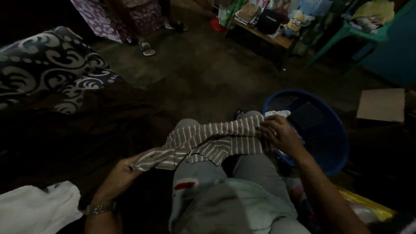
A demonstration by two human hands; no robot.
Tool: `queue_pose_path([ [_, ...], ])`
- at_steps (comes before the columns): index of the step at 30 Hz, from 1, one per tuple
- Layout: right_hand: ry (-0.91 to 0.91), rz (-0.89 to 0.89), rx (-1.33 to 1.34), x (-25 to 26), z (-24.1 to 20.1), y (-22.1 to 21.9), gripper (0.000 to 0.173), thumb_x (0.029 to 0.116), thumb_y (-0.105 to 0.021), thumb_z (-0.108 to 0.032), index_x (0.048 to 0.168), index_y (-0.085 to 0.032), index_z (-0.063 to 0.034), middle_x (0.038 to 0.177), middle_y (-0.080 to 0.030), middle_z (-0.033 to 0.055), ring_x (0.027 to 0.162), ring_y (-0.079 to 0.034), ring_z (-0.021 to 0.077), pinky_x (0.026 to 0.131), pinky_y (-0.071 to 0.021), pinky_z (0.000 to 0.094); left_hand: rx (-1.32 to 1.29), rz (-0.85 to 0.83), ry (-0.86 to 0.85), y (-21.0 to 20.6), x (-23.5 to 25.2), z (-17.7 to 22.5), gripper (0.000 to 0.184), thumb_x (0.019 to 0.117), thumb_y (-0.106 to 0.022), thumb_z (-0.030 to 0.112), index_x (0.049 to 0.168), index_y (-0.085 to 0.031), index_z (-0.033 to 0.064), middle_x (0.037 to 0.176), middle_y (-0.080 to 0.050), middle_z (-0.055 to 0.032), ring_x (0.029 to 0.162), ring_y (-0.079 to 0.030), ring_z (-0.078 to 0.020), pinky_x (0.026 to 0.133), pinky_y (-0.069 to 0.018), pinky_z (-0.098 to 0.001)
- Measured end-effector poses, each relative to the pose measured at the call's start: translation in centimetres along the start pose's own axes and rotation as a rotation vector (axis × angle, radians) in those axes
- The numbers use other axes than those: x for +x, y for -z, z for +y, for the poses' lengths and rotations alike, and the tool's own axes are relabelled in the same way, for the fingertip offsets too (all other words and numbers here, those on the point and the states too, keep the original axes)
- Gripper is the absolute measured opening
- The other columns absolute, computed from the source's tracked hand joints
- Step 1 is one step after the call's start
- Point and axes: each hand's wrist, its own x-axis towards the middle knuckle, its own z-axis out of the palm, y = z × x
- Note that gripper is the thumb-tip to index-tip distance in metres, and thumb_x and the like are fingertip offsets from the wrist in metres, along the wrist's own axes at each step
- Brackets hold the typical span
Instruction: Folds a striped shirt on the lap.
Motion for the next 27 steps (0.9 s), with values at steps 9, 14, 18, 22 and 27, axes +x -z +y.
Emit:
queue_pose_path([
  [9, -0.040, -0.354, -0.194, 5.1, -1.9, -3.1, 0.048, 0.0919, -0.073, -0.017, 0.138, -0.062, -0.0107, 0.136, -0.060, 0.0232, 0.133, -0.050, 0.0456, 0.108, -0.0382, 0.0652, -0.166, 0.477, 0.151, 0.6, 4.1, 4.6, 0.027, 0.0983, -0.059, 0.001, 0.125, -0.062, 0.0049, 0.105, -0.070, 0.0053, 0.088, -0.065, 0.0045, 0.081, -0.0561, -0.0171],
  [14, -0.175, -0.267, -0.088, 9.6, -0.2, -0.9, 0.023, 0.0993, -0.063, -0.013, 0.119, -0.071, -0.0030, 0.114, -0.071, 0.0194, 0.106, -0.068, 0.0395, 0.097, -0.0484, 0.0643, -0.313, 0.586, 0.242, 0.8, 10.5, 4.6, 0.026, 0.1004, -0.061, 0.020, 0.126, -0.060, 0.0156, 0.100, -0.069, 0.0063, 0.080, -0.067, -0.0015, 0.073, -0.0588, -0.0243],
  [18, -0.138, -0.124, -0.231, 10.3, -1.4, -2.4, 0.038, 0.0983, -0.066, -0.019, 0.133, -0.062, -0.0034, 0.127, -0.062, 0.0267, 0.120, -0.058, 0.0489, 0.098, -0.0451, 0.0664, 0.004, 0.541, 0.189, -3.2, 10.9, 5.2, 0.068, 0.1044, -0.057, 0.032, 0.158, -0.023, 0.0075, 0.153, -0.041, -0.0198, 0.131, -0.053, -0.0294, 0.105, -0.0474, -0.0495],
  [22, -0.181, -0.124, -0.188, 7.9, -1.0, -3.4, 0.049, 0.0984, -0.068, -0.029, 0.141, -0.058, -0.0081, 0.141, -0.053, 0.0292, 0.132, -0.048, 0.0522, 0.102, -0.0420, 0.0689, 0.384, 0.201, 0.133, -10.1, 6.8, 4.5, 0.092, 0.0797, -0.082, 0.049, 0.149, -0.045, 0.0019, 0.157, -0.033, -0.0302, 0.140, -0.035, -0.0544, 0.110, -0.0329, -0.0695],
  [27, -0.138, -0.153, 0.061, -0.2, 1.2, -2.4, 0.095, 0.0642, -0.089, -0.056, 0.135, -0.058, -0.0001, 0.140, -0.048, 0.0354, 0.130, -0.044, 0.0572, 0.104, -0.0406, 0.0696, 0.406, 0.078, 0.044, -11.8, 3.9, 1.5, 0.049, 0.0786, -0.086, 0.028, 0.119, -0.069, 0.0056, 0.136, -0.050, -0.0304, 0.122, -0.049, -0.0505, 0.100, -0.0437, -0.0621],
])
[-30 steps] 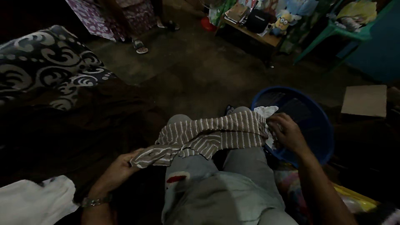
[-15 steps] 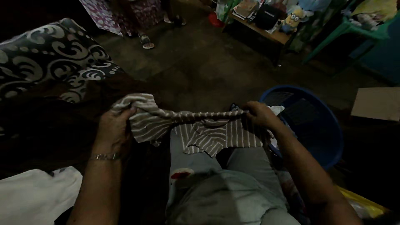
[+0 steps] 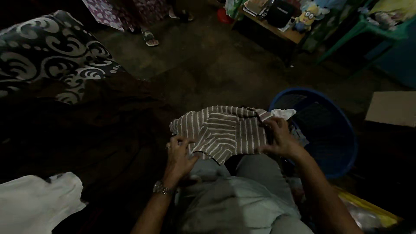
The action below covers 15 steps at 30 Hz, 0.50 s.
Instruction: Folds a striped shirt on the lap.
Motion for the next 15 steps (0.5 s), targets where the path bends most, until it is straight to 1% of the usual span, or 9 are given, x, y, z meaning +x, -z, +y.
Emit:
queue_pose_path([
  [1, 0.019, 0.015, 0.018, -1.7, 0.5, -0.3, 0.094, 0.0613, -0.090, -0.056, 0.130, -0.060, 0.0006, 0.137, -0.049, 0.0355, 0.126, -0.047, 0.0555, 0.102, -0.0436, 0.0665, -0.032, 0.018, 0.004, 0.2, -0.1, -0.4, 0.035, 0.0835, -0.080, 0.019, 0.113, -0.069, 0.0021, 0.128, -0.054, -0.0285, 0.117, -0.055, -0.0445, 0.097, -0.0483, -0.0562],
  [2, 0.025, 0.032, 0.039, -3.1, 0.9, -0.7, 0.087, 0.0635, -0.090, -0.052, 0.126, -0.062, 0.0013, 0.134, -0.050, 0.0358, 0.122, -0.051, 0.0530, 0.099, -0.0473, 0.0626, -0.050, 0.019, 0.003, 0.4, -0.2, -0.6, 0.026, 0.0874, -0.075, 0.013, 0.108, -0.069, -0.0012, 0.120, -0.058, -0.0264, 0.110, -0.059, -0.0391, 0.093, -0.0513, -0.0511],
  [4, -0.011, 0.045, 0.082, -4.9, 1.3, -1.0, 0.059, 0.0797, -0.084, -0.031, 0.124, -0.062, 0.0012, 0.134, -0.049, 0.0336, 0.113, -0.058, 0.0421, 0.090, -0.0544, 0.0492, -0.059, -0.019, -0.019, 0.9, -0.2, -0.5, 0.019, 0.0914, -0.067, 0.005, 0.106, -0.067, -0.0067, 0.110, -0.062, -0.0250, 0.099, -0.063, -0.0349, 0.087, -0.0530, -0.0480],
  [6, 0.015, 0.105, 0.049, -5.6, 1.6, -1.5, 0.035, 0.0918, -0.068, -0.012, 0.124, -0.065, 0.0019, 0.125, -0.057, 0.0314, 0.099, -0.064, 0.0368, 0.082, -0.0571, 0.0446, -0.035, -0.073, -0.040, 1.4, 0.1, 0.0, 0.018, 0.0933, -0.064, 0.003, 0.107, -0.066, -0.0082, 0.103, -0.066, -0.0248, 0.094, -0.066, -0.0356, 0.086, -0.0533, -0.0504],
  [7, 0.042, 0.125, 0.001, -5.6, 1.8, -1.6, 0.030, 0.0946, -0.061, -0.006, 0.123, -0.066, 0.0016, 0.118, -0.061, 0.0297, 0.097, -0.066, 0.0373, 0.082, -0.0579, 0.0464, -0.028, -0.100, -0.026, 1.7, 0.3, 0.2, 0.018, 0.0940, -0.063, 0.003, 0.108, -0.066, -0.0085, 0.102, -0.067, -0.0248, 0.092, -0.066, -0.0357, 0.085, -0.0532, -0.0515],
  [9, 0.097, 0.134, -0.106, -5.2, 2.4, -1.6, 0.028, 0.0951, -0.057, 0.000, 0.120, -0.068, -0.0002, 0.111, -0.065, 0.0266, 0.095, -0.068, 0.0393, 0.083, -0.0588, 0.0513, -0.044, -0.130, 0.056, 2.4, 1.0, 0.1, 0.020, 0.0954, -0.064, 0.005, 0.112, -0.065, -0.0074, 0.099, -0.067, -0.0226, 0.089, -0.065, -0.0322, 0.083, -0.0526, -0.0499],
  [11, 0.157, 0.117, -0.191, -4.5, 2.8, -0.8, 0.024, 0.0938, -0.061, -0.001, 0.116, -0.070, -0.0011, 0.108, -0.067, 0.0252, 0.095, -0.068, 0.0428, 0.084, -0.0569, 0.0577, -0.096, -0.090, 0.122, 3.5, 1.6, -0.7, 0.023, 0.0943, -0.066, 0.005, 0.114, -0.064, -0.0078, 0.100, -0.066, -0.0221, 0.087, -0.064, -0.0288, 0.082, -0.0528, -0.0474],
  [12, 0.181, 0.104, -0.207, -4.4, 2.7, -0.3, 0.023, 0.0926, -0.064, -0.003, 0.114, -0.071, -0.0017, 0.108, -0.068, 0.0248, 0.097, -0.068, 0.0443, 0.084, -0.0553, 0.0606, -0.118, -0.063, 0.134, 4.1, 1.6, -1.3, 0.022, 0.0933, -0.068, 0.004, 0.112, -0.065, -0.0071, 0.096, -0.065, -0.0197, 0.083, -0.061, -0.0248, 0.078, -0.0519, -0.0441],
  [15, 0.221, -0.035, -0.191, -5.2, 1.4, 1.2, 0.022, 0.0898, -0.065, -0.004, 0.110, -0.074, -0.0048, 0.108, -0.070, 0.0221, 0.099, -0.068, 0.0436, 0.086, -0.0537, 0.0634, -0.113, -0.091, 0.132, 6.1, 0.6, -2.3, 0.022, 0.0920, -0.071, 0.005, 0.111, -0.065, -0.0041, 0.093, -0.064, -0.0137, 0.078, -0.058, -0.0172, 0.074, -0.0508, -0.0383],
])
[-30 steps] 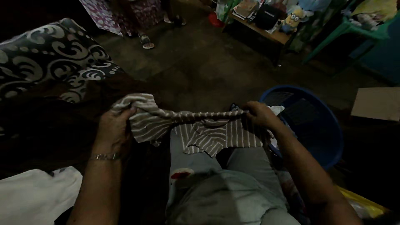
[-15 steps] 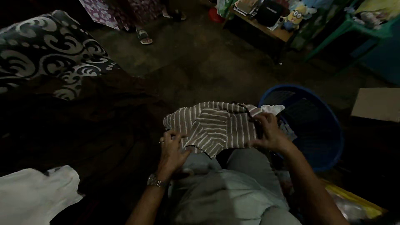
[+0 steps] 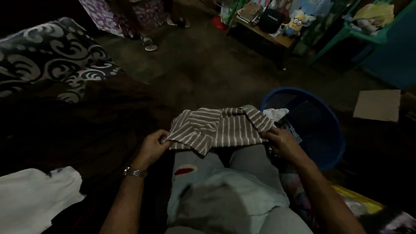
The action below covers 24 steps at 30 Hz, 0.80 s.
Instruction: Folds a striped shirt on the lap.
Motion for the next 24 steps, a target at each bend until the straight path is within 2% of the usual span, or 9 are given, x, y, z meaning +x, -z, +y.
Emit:
queue_pose_path([
  [3, -0.040, -0.256, 0.142, -1.9, -2.2, 1.0, 0.029, 0.0894, -0.066, 0.000, 0.116, -0.075, -0.0049, 0.115, -0.070, 0.0220, 0.104, -0.068, 0.0419, 0.089, -0.0543, 0.0622, 0.028, -0.079, 0.008, 0.7, -2.5, -1.4, 0.023, 0.0899, -0.071, 0.004, 0.111, -0.065, -0.0029, 0.091, -0.064, -0.0132, 0.077, -0.060, -0.0187, 0.073, -0.0515, -0.0403],
  [8, -0.102, -0.367, 0.244, -4.6, -3.8, 0.5, 0.020, 0.0908, -0.063, -0.011, 0.105, -0.075, -0.0035, 0.106, -0.069, 0.0188, 0.102, -0.067, 0.0370, 0.091, -0.0538, 0.0573, -0.030, -0.166, 0.102, -1.8, -6.8, -4.5, 0.022, 0.0900, -0.069, 0.000, 0.111, -0.064, -0.0035, 0.091, -0.062, -0.0115, 0.076, -0.058, -0.0157, 0.072, -0.0507, -0.0356],
  [11, -0.163, -0.196, 0.250, -3.6, -3.8, 1.0, 0.041, 0.0911, -0.068, -0.042, 0.099, -0.073, -0.0029, 0.101, -0.068, 0.0174, 0.091, -0.067, 0.0328, 0.080, -0.0557, 0.0553, -0.045, -0.157, 0.044, -2.4, -7.9, -5.0, 0.032, 0.0934, -0.070, 0.007, 0.123, -0.061, -0.0033, 0.118, -0.061, -0.0189, 0.099, -0.062, -0.0231, 0.088, -0.0528, -0.0407],
  [13, -0.171, -0.047, 0.156, -2.0, -4.1, 0.8, 0.056, 0.0879, -0.071, -0.049, 0.113, -0.068, 0.0006, 0.107, -0.065, 0.0236, 0.095, -0.065, 0.0404, 0.081, -0.0548, 0.0592, -0.031, -0.006, -0.092, -2.8, -7.9, -4.4, 0.034, 0.0921, -0.064, 0.005, 0.124, -0.059, -0.0059, 0.131, -0.056, -0.0254, 0.114, -0.059, -0.0315, 0.097, -0.0509, -0.0449],
  [14, -0.190, -0.049, 0.098, -1.2, -4.4, 0.6, 0.063, 0.0859, -0.073, -0.052, 0.120, -0.066, 0.0003, 0.112, -0.064, 0.0254, 0.098, -0.065, 0.0428, 0.083, -0.0542, 0.0602, -0.028, 0.102, -0.138, -3.1, -7.7, -3.5, 0.032, 0.0912, -0.063, 0.003, 0.121, -0.059, -0.0079, 0.130, -0.057, -0.0274, 0.113, -0.060, -0.0339, 0.096, -0.0509, -0.0464],
  [17, -0.238, -0.208, -0.032, 0.6, -5.5, -0.5, 0.061, 0.0853, -0.075, -0.043, 0.131, -0.061, -0.0046, 0.122, -0.060, 0.0266, 0.109, -0.062, 0.0459, 0.087, -0.0519, 0.0615, 0.001, 0.299, -0.237, -5.1, -7.2, 0.4, 0.030, 0.0901, -0.066, 0.018, 0.109, -0.067, -0.0056, 0.113, -0.065, -0.0239, 0.097, -0.064, -0.0309, 0.084, -0.0551, -0.0453],
  [20, -0.290, -0.303, -0.053, 2.1, -6.0, 1.1, 0.036, 0.0951, -0.064, -0.022, 0.126, -0.066, -0.0041, 0.119, -0.065, 0.0238, 0.105, -0.066, 0.0441, 0.086, -0.0519, 0.0634, 0.079, 0.163, -0.311, -7.6, -6.2, 3.2, 0.041, 0.0893, -0.070, 0.036, 0.103, -0.071, -0.0021, 0.105, -0.067, -0.0205, 0.095, -0.065, -0.0339, 0.085, -0.0542, -0.0503],
  [22, -0.358, -0.082, -0.069, 2.5, -5.3, 2.2, 0.025, 0.0985, -0.060, -0.016, 0.116, -0.070, 0.0006, 0.105, -0.071, 0.0254, 0.097, -0.069, 0.0466, 0.082, -0.0512, 0.0679, 0.216, 0.033, -0.237, -8.8, -5.4, 4.6, 0.063, 0.0868, -0.069, 0.056, 0.110, -0.069, -0.0021, 0.111, -0.066, -0.0219, 0.106, -0.064, -0.0386, 0.096, -0.0490, -0.0557],
  [24, -0.408, 0.253, -0.133, 2.8, -3.9, 2.1, 0.029, 0.0973, -0.061, -0.013, 0.121, -0.067, 0.0027, 0.108, -0.067, 0.0297, 0.101, -0.065, 0.0507, 0.084, -0.0503, 0.0683, 0.390, -0.072, -0.094, -9.5, -4.7, 6.2, 0.086, 0.0799, -0.065, 0.074, 0.122, -0.065, -0.0009, 0.123, -0.062, -0.0233, 0.115, -0.061, -0.0406, 0.101, -0.0459, -0.0569],
])
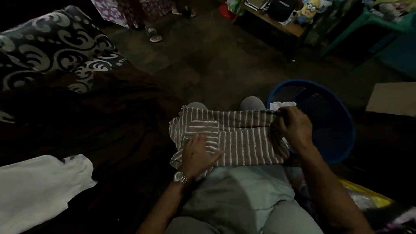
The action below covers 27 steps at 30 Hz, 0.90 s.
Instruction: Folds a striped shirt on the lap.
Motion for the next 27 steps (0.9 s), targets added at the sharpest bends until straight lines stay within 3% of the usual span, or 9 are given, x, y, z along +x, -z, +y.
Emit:
queue_pose_path([
  [3, 0.036, 0.130, 0.007, -0.3, -0.3, -0.7, 0.049, 0.0962, -0.061, -0.014, 0.143, -0.053, -0.0008, 0.134, -0.054, 0.0335, 0.124, -0.051, 0.0560, 0.100, -0.0438, 0.0683, 0.162, -0.120, 0.115, 0.2, 0.7, 1.9, 0.089, 0.0805, -0.067, 0.070, 0.135, -0.058, -0.0003, 0.136, -0.055, -0.0255, 0.118, -0.059, -0.0440, 0.096, -0.0484, -0.0582],
  [7, 0.339, -0.187, 0.017, -2.5, -1.6, -2.5, 0.030, 0.0992, -0.062, -0.017, 0.126, -0.070, -0.0059, 0.127, -0.063, 0.0275, 0.122, -0.055, 0.0532, 0.099, -0.0431, 0.0703, 0.042, -0.150, 0.122, 1.2, 0.7, 1.4, 0.041, 0.0997, -0.058, 0.025, 0.132, -0.061, -0.0011, 0.135, -0.058, -0.0249, 0.118, -0.061, -0.0420, 0.098, -0.0490, -0.0576],
  [9, 0.346, -0.345, -0.002, -2.7, -1.2, -2.9, 0.037, 0.1005, -0.062, -0.022, 0.136, -0.064, -0.0118, 0.135, -0.060, 0.0263, 0.128, -0.051, 0.0528, 0.102, -0.0386, 0.0722, -0.236, -0.082, 0.108, 2.5, 0.3, -0.7, 0.031, 0.1001, -0.058, 0.015, 0.124, -0.065, -0.0029, 0.125, -0.065, -0.0219, 0.112, -0.065, -0.0339, 0.098, -0.0510, -0.0523],
  [11, 0.311, -0.376, 0.021, -2.5, -0.7, -2.8, 0.044, 0.0981, -0.067, -0.024, 0.139, -0.061, -0.0103, 0.133, -0.059, 0.0305, 0.126, -0.051, 0.0560, 0.104, -0.0357, 0.0746, -0.595, 0.036, 0.121, 4.0, -1.0, -3.4, 0.024, 0.0995, -0.056, 0.006, 0.120, -0.065, -0.0024, 0.109, -0.068, -0.0138, 0.092, -0.066, -0.0172, 0.084, -0.0555, -0.0375],
  [14, 0.316, -0.385, 0.054, -2.5, 0.3, -2.1, 0.033, 0.0946, -0.072, -0.024, 0.119, -0.069, -0.0012, 0.115, -0.066, 0.0289, 0.113, -0.058, 0.0537, 0.099, -0.0388, 0.0726, -1.006, 0.293, 0.192, 5.3, -4.1, -6.4, 0.029, 0.0968, -0.045, -0.001, 0.120, -0.062, 0.0013, 0.097, -0.070, 0.0023, 0.082, -0.067, -0.0010, 0.075, -0.0588, -0.0228],
  [18, 0.401, -0.351, 0.195, -3.5, 1.4, -0.4, 0.024, 0.0920, -0.068, -0.024, 0.102, -0.074, -0.0027, 0.112, -0.065, 0.0261, 0.112, -0.058, 0.0511, 0.096, -0.0399, 0.0727, -1.026, 0.567, 0.288, 6.6, -8.3, -7.5, 0.027, 0.0995, -0.034, 0.001, 0.109, -0.059, 0.0060, 0.090, -0.064, 0.0145, 0.083, -0.060, 0.0108, 0.077, -0.0527, -0.0115],
  [21, 0.486, -0.336, 0.412, -5.4, 2.3, 1.6, 0.030, 0.0966, -0.058, -0.032, 0.104, -0.071, -0.0055, 0.124, -0.068, 0.0144, 0.125, -0.059, 0.0358, 0.105, -0.0398, 0.0637, -0.931, 0.549, 0.205, 7.1, -11.8, -8.8, 0.030, 0.1033, -0.035, 0.006, 0.119, -0.058, -0.0035, 0.102, -0.064, 0.0095, 0.093, -0.059, 0.0102, 0.088, -0.0500, -0.0124],
  [24, 0.516, -0.393, 0.582, -8.1, 3.4, 3.5, 0.025, 0.0983, -0.060, -0.033, 0.101, -0.069, -0.0105, 0.110, -0.072, 0.0052, 0.112, -0.064, 0.0188, 0.104, -0.0462, 0.0480, -0.943, 0.404, -0.017, 7.8, -15.0, -11.2, 0.016, 0.0937, -0.067, 0.044, 0.105, -0.071, 0.0342, 0.093, -0.070, 0.0265, 0.082, -0.063, 0.0140, 0.071, -0.0527, -0.0083],
  [27, 0.479, -0.511, 0.712, -10.6, 4.3, 4.4, 0.018, 0.0988, -0.062, -0.034, 0.103, -0.068, -0.0173, 0.107, -0.070, -0.0040, 0.114, -0.061, 0.0060, 0.105, -0.0479, 0.0337, -0.957, 0.222, -0.225, 8.0, -17.1, -13.9, 0.030, 0.0868, -0.075, 0.044, 0.117, -0.073, 0.0436, 0.112, -0.071, 0.0265, 0.099, -0.064, 0.0113, 0.085, -0.0541, -0.0120],
])
